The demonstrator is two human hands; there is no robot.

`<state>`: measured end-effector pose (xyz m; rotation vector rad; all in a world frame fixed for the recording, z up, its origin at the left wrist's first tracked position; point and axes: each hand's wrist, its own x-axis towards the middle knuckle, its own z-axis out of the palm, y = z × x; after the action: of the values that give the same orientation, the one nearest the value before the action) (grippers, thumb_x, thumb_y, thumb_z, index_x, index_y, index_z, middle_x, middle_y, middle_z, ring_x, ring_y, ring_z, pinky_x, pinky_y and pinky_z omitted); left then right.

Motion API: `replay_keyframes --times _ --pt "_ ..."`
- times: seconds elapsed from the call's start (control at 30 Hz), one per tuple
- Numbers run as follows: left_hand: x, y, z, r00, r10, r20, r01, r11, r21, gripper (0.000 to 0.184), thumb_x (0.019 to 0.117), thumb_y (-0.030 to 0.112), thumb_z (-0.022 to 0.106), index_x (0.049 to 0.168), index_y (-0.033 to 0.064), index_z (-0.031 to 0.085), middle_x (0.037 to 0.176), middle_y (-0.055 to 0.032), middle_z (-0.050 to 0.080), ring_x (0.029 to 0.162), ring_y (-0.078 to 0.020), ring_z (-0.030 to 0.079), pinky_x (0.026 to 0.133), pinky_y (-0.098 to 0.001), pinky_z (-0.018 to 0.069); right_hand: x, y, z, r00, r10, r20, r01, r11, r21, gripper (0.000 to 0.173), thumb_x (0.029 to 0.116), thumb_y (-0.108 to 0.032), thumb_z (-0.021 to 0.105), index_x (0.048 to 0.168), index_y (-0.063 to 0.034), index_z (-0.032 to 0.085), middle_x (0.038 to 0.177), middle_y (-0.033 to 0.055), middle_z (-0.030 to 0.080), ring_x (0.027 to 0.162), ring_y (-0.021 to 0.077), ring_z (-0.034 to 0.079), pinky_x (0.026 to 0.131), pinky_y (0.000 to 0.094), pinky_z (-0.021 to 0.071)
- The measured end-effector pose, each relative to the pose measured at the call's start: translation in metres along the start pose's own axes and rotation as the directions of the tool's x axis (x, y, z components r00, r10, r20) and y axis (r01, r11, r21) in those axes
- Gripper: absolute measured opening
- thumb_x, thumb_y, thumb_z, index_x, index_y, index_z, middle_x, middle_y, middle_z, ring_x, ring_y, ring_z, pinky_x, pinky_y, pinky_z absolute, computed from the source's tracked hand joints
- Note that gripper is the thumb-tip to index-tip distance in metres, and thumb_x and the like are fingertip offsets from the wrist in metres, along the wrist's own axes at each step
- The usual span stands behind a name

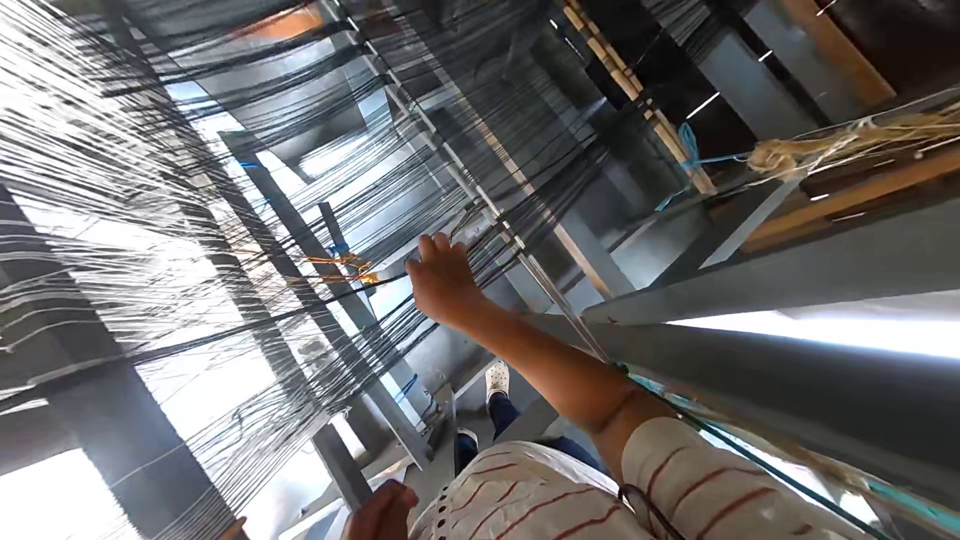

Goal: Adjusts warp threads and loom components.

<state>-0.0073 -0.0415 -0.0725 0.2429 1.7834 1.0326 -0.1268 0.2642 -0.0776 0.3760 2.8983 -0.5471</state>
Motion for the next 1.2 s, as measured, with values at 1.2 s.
replay_keyframes --times 1.2 --pt "0.178 0.146 0.015 0.789 0.14 -0.598 -0.496 0.719 -0.487 0.018 0.105 0.011 0.056 0.123 0.0076 0.056 0.108 -0.0022 0.067 0.096 -0.0113 0.068 0.087 -0.032 0.0575 -0.025 0.05 -0.001 0.916 -0.317 -0.245 0.381 0.877 0.292 0.021 0.091 -0.011 0.07 0.11 -0.0063 0.076 0.1 0.0116 0.071 0.102 0.0349 0.062 0.086 0.0554 0.0451"
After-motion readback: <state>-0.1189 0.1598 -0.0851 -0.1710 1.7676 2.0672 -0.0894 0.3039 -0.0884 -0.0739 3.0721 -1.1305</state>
